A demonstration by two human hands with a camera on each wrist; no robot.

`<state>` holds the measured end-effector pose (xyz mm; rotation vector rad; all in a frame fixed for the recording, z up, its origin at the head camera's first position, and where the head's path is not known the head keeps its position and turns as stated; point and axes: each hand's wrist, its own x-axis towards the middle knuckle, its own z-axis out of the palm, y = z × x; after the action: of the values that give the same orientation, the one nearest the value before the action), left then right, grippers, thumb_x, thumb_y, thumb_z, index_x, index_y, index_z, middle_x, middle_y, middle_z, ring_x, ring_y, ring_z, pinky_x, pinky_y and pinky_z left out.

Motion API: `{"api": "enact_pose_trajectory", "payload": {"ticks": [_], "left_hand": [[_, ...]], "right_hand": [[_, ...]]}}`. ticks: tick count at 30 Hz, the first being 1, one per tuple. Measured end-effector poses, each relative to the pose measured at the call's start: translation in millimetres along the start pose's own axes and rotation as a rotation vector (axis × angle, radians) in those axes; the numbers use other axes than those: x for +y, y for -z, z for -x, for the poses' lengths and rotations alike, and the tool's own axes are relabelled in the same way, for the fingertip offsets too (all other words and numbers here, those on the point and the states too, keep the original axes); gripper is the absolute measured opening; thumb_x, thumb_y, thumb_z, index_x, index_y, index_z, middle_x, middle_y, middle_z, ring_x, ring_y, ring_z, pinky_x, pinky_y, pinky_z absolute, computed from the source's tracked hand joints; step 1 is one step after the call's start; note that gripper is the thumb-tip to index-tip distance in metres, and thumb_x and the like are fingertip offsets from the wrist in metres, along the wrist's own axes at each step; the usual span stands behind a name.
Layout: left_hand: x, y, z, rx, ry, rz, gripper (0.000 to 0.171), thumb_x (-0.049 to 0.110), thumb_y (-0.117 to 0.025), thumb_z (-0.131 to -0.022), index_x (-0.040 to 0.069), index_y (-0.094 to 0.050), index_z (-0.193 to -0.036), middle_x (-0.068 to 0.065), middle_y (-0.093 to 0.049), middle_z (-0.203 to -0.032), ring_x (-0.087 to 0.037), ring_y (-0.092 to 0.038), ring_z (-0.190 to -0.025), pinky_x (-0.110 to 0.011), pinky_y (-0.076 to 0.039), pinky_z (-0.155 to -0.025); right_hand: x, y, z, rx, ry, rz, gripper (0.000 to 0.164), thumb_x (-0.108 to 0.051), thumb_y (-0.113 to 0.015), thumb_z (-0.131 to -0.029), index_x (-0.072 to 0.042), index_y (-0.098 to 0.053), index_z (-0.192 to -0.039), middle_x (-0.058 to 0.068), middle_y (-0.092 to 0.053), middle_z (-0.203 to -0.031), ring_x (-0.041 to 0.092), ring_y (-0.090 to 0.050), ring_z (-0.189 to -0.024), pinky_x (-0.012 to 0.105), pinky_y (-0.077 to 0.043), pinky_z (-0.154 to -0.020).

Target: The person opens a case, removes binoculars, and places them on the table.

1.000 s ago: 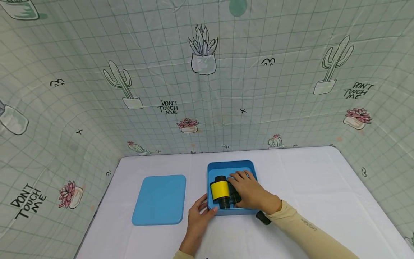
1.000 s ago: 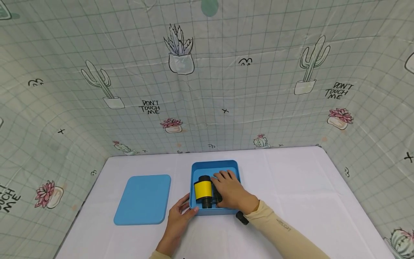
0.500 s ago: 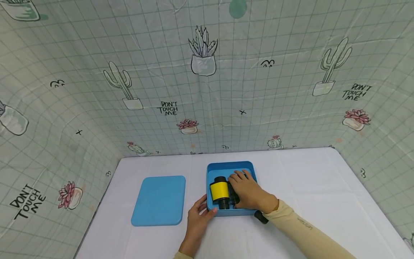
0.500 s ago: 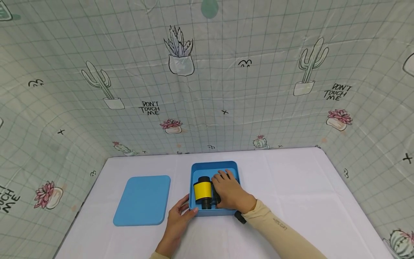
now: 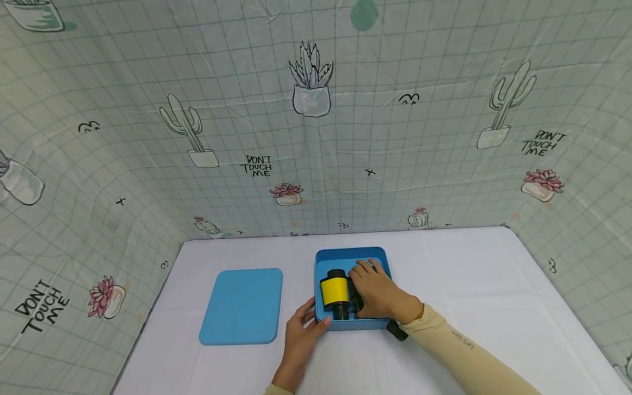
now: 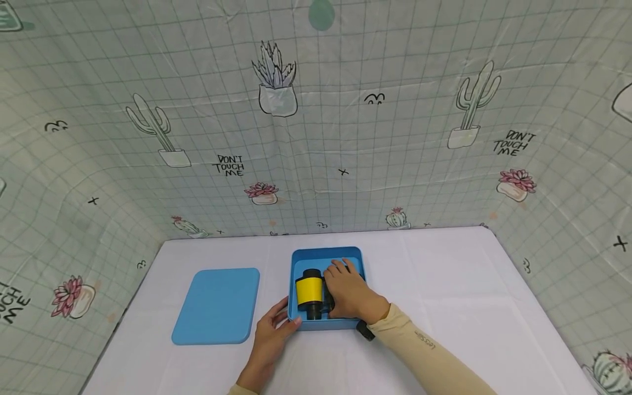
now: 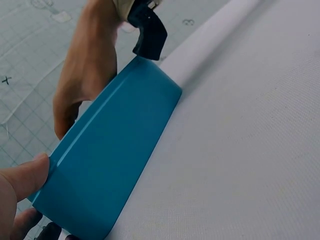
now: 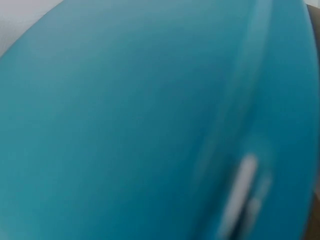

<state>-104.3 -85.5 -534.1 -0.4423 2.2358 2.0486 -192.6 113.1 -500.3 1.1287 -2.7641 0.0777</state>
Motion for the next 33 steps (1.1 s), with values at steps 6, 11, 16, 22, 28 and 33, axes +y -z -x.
{"api": "enact_pose_trajectory", "payload": {"ticks": [6, 11, 16, 22, 28, 33], "left_hand": [[-1.0, -0.3, -0.3, -0.001, 0.0, 0.0, 0.064, 0.019, -0.076, -0.077, 0.008, -0.048, -0.133, -0.013, -0.052, -0.121, -0.026, -0.05, -0.111, -0.037, -0.046, -0.092], [-1.4, 0.8, 0.1, -0.007, -0.005, -0.007, 0.063, 0.018, -0.076, -0.078, 0.007, -0.048, -0.133, -0.014, -0.052, -0.12, -0.027, -0.05, -0.112, -0.038, -0.046, -0.092], [-0.9, 0.7, 0.2, -0.008, 0.018, -0.014, 0.064, 0.021, -0.076, -0.078, 0.009, -0.047, -0.134, -0.013, -0.052, -0.121, -0.027, -0.05, -0.112, -0.038, -0.046, -0.091], [-1.6, 0.9, -0.8, -0.007, 0.026, -0.006, 0.066, 0.023, -0.077, -0.077, 0.008, -0.047, -0.134, -0.013, -0.052, -0.122, -0.026, -0.051, -0.111, -0.038, -0.046, -0.091], [-2.3, 1.3, -2.4, -0.003, 0.027, -0.005, 0.066, 0.023, -0.077, -0.077, 0.008, -0.048, -0.134, -0.013, -0.052, -0.121, -0.027, -0.051, -0.11, -0.038, -0.048, -0.089], [-3.1, 1.7, -3.5, -0.008, 0.02, 0.008, 0.066, 0.022, -0.077, -0.077, 0.008, -0.048, -0.134, -0.013, -0.052, -0.121, -0.027, -0.052, -0.11, -0.037, -0.048, -0.088]], "right_hand": [[2, -2, 1, 0.034, -0.002, 0.003, 0.097, -0.056, -0.083, -0.05, 0.0, -0.052, -0.122, 0.013, -0.053, -0.12, 0.033, -0.042, -0.121, 0.052, -0.022, -0.106], [4, 1, 1, 0.046, -0.019, 0.019, 0.1, -0.057, -0.083, -0.049, 0.001, -0.05, -0.125, 0.012, -0.052, -0.123, 0.031, -0.042, -0.121, 0.049, -0.017, -0.109], [5, 11, 1, 0.064, -0.023, 0.038, 0.102, -0.056, -0.083, -0.05, 0.001, -0.048, -0.127, 0.013, -0.049, -0.126, 0.03, -0.04, -0.122, 0.048, -0.015, -0.11], [6, 24, 3, 0.118, -0.002, 0.051, 0.102, -0.054, -0.083, -0.049, 0.001, -0.047, -0.127, 0.014, -0.048, -0.126, 0.031, -0.039, -0.122, 0.048, -0.017, -0.11], [9, 37, 7, 0.13, -0.014, 0.044, 0.102, -0.055, -0.082, -0.05, 0.002, -0.047, -0.127, 0.016, -0.048, -0.126, 0.033, -0.036, -0.124, 0.048, -0.013, -0.11], [13, 47, 12, 0.145, -0.042, 0.029, 0.104, -0.055, -0.083, -0.05, 0.003, -0.045, -0.128, 0.016, -0.047, -0.128, 0.033, -0.033, -0.126, 0.047, -0.011, -0.111]]}}
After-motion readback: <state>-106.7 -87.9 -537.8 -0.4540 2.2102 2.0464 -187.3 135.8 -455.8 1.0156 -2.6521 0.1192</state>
